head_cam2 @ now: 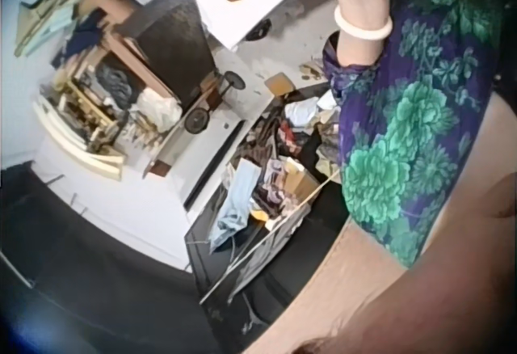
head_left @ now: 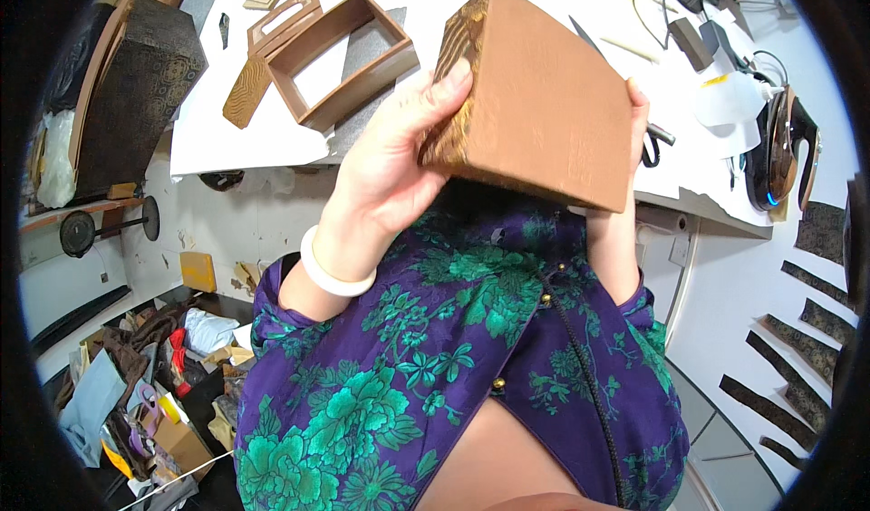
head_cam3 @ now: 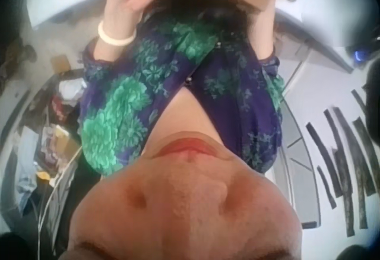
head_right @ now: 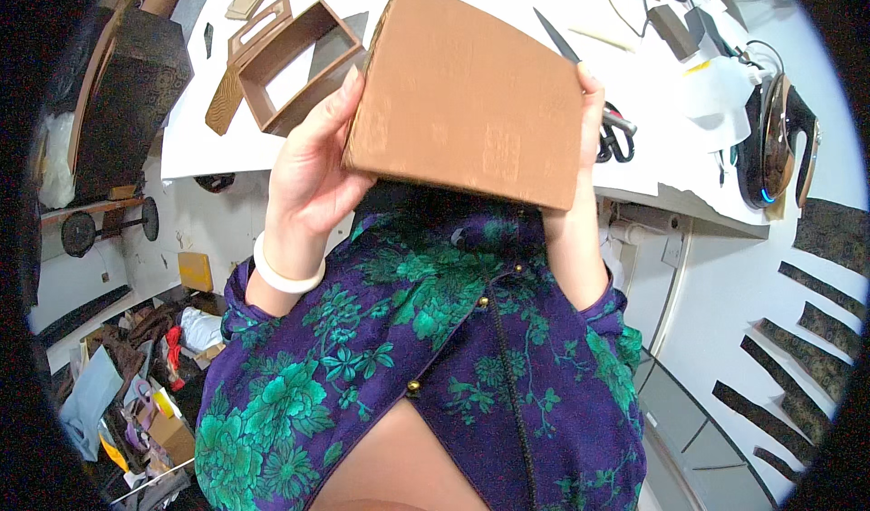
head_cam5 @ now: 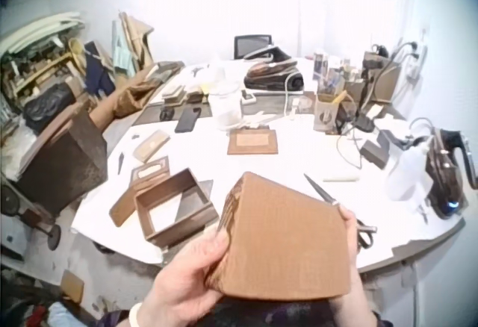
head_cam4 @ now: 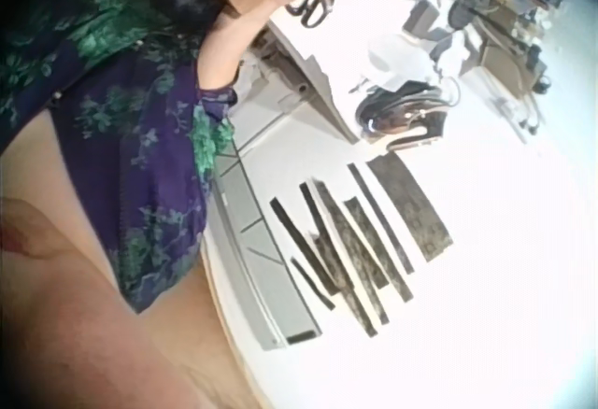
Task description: The person assembles and finishes small wooden boxes. They use a utility knife to trim edges, a clamp to secure pieces, and an iron to press surfaces. They also use scissors to trim excess material and a marker to draw lines on the wood.
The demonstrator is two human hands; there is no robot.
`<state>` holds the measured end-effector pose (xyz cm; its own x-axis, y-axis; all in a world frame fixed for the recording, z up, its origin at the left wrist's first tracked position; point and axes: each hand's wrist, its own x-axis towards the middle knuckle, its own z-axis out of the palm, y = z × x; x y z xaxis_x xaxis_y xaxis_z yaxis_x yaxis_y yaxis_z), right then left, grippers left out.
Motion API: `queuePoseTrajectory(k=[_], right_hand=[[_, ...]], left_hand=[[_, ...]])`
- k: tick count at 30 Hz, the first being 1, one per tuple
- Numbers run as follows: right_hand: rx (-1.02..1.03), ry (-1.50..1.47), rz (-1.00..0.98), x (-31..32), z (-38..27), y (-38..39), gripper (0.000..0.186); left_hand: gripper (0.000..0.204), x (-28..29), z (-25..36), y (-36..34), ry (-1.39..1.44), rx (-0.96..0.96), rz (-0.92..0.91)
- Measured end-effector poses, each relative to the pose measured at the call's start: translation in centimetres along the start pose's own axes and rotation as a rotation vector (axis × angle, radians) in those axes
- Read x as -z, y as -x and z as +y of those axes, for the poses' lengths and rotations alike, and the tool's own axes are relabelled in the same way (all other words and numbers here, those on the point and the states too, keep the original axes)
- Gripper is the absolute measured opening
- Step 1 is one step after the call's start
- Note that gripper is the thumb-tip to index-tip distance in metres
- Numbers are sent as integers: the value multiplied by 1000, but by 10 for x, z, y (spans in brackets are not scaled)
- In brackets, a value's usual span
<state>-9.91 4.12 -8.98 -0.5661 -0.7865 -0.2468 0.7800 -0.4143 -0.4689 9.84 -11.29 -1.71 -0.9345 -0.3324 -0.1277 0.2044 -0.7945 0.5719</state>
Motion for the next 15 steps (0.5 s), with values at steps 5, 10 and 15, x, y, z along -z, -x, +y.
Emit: queuePoseTrajectory(k=[5,10,15], right_hand=[[267,551,268,11,0,-17,47],[672,718,137,-12,-13,7,38],[783,708,-125,-55,-17,42,36]], left_hand=[[43,-34,22,-4,-283,-214,-62],[48,-36,37,-16,-629,-185,25],[52,-23,31,-30,-680,-49,-47]])
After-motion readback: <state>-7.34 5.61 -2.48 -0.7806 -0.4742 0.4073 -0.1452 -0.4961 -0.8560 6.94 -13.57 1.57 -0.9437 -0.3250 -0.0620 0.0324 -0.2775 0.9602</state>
